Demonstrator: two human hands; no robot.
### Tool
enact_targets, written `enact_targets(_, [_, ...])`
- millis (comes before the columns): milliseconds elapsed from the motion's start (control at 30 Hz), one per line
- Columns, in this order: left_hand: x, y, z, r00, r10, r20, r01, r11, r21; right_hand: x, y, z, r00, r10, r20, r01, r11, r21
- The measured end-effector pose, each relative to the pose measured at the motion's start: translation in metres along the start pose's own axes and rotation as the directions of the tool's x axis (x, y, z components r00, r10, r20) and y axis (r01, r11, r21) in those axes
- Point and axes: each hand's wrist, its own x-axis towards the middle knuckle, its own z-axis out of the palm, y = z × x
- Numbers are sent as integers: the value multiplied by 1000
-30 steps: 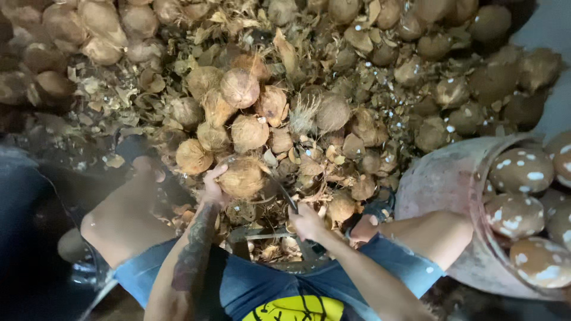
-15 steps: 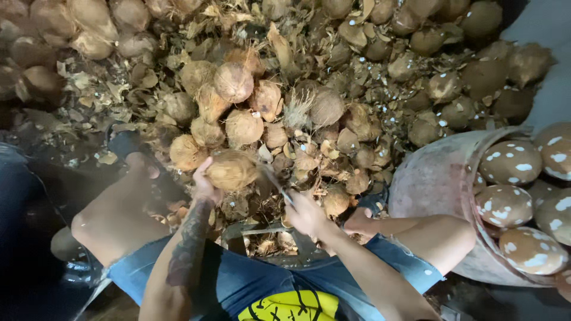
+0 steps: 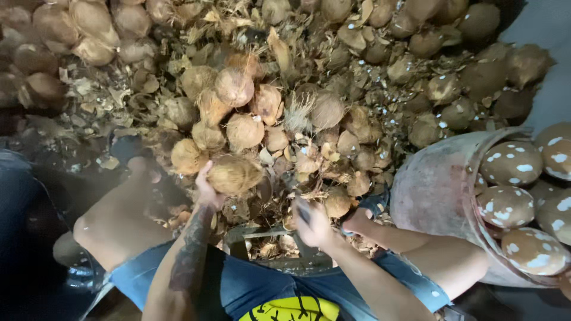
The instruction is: The person sits on the floor and uses a machete to peel the husk off coconuts. They hold each coconut with one hand and strike it repeatedly with the machete to remove the fibrous outer layer. The peeled coconuts are placed into a bucket nearby.
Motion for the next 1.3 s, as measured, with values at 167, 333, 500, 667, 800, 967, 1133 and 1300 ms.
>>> enact_targets(167, [12,-9,-23,999,33,-15,-33,999,-23,-27,14,-16,359,933,39,-599,262,-756])
enact_targets(333, [9,1,-13,998,68,14,-67,995,-72,-19,49,-12,506,857,-100,-840,463,-283])
enact_targets(500, [-11,8,-3,991,132,-17,-133,988,-83,57,46,-8,515,828,-222,-698,255,-669])
enact_targets(667, [-13,11,-6,997,4,79,7,991,-130,151,56,6,621,762,-183,-645,364,-672])
enact_targets(800, [-19,18,6,996,-15,92,34,976,-216,190,96,-4,701,677,-225,-514,260,-818])
enact_targets(967, [-26,20,9,997,-81,-12,74,954,-289,179,142,-10,822,550,-151,-303,197,-932])
enact_targets(1133, [-22,23,9,988,-152,23,153,954,-256,147,161,-16,903,404,-147,-204,102,-974])
enact_targets(1300, [-20,6,9,965,-258,34,260,953,-153,108,129,7,997,55,51,11,564,-826])
